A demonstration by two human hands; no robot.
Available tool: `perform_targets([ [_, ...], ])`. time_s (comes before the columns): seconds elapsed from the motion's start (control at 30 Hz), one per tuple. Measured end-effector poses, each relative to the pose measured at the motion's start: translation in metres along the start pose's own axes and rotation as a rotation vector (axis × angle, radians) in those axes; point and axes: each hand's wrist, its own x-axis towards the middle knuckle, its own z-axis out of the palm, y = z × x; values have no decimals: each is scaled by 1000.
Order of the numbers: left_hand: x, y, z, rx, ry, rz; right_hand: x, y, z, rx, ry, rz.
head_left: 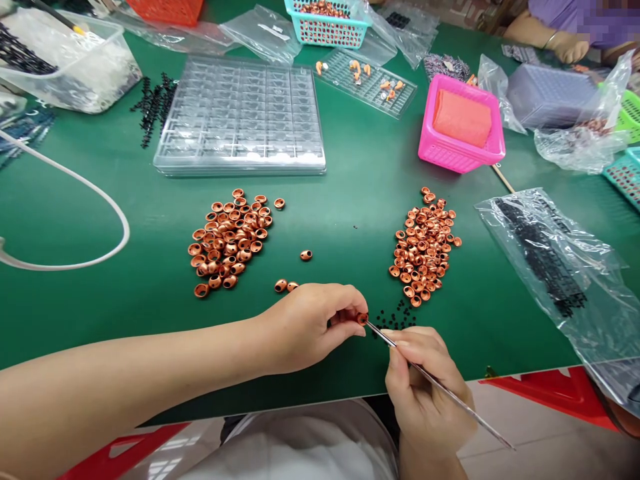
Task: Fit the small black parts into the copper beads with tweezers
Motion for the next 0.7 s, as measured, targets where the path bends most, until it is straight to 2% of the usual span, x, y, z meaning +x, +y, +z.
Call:
perform_targets([
  [0.7,-1,-5,2,15,33,66,2,-5,1,-43,-48,-17],
])
